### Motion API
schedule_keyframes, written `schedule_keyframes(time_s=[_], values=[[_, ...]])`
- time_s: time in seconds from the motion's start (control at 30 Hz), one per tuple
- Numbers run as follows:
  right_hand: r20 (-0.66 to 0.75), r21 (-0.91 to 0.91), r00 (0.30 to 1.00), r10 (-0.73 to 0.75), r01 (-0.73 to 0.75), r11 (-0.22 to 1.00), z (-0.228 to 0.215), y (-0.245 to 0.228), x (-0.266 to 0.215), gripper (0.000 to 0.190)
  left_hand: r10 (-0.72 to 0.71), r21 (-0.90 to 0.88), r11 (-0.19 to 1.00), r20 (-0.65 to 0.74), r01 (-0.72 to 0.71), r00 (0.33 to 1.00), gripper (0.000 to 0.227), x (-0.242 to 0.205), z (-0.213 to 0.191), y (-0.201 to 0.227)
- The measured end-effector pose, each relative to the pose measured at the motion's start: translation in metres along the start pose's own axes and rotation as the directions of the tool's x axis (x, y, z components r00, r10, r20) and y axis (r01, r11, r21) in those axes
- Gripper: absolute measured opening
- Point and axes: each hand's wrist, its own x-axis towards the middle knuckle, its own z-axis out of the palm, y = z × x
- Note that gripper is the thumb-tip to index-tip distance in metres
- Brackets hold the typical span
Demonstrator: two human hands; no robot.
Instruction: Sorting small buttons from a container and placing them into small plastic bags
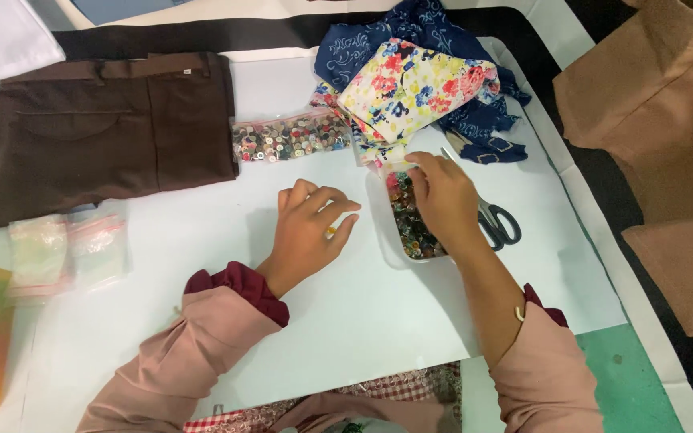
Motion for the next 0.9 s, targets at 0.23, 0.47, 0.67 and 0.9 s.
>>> schedule_keyframes(time_s=[0.23,0.47,0.67,0.9], values=[[0.197,0.190,0.975,-0.105,0.067,0.979,0.003,0.026,0.002,0.009,0.056,0.009,0.998,-0.049,-0.056,0.997,0.004,0.041,0.062,0.009],[0.242,-0.059,0.970,-0.019,0.035,0.998,0.006,0.043,-0.001,0.012,-0.107,0.123,0.989,0.195,0.084,0.975,0.010,0.054,0.088,0.015],[0.150,-0.156,0.987,-0.055,0.079,0.985,0.005,0.050,-0.002,0.018,-0.160,0.240,0.967,0.301,0.088,0.940,0.004,0.060,0.080,0.030],[0.288,-0.158,0.957,-0.030,0.079,0.984,0.015,0.051,-0.011,0.009,-0.215,0.443,0.893,0.279,0.073,0.936,0.003,0.058,0.096,0.036]])
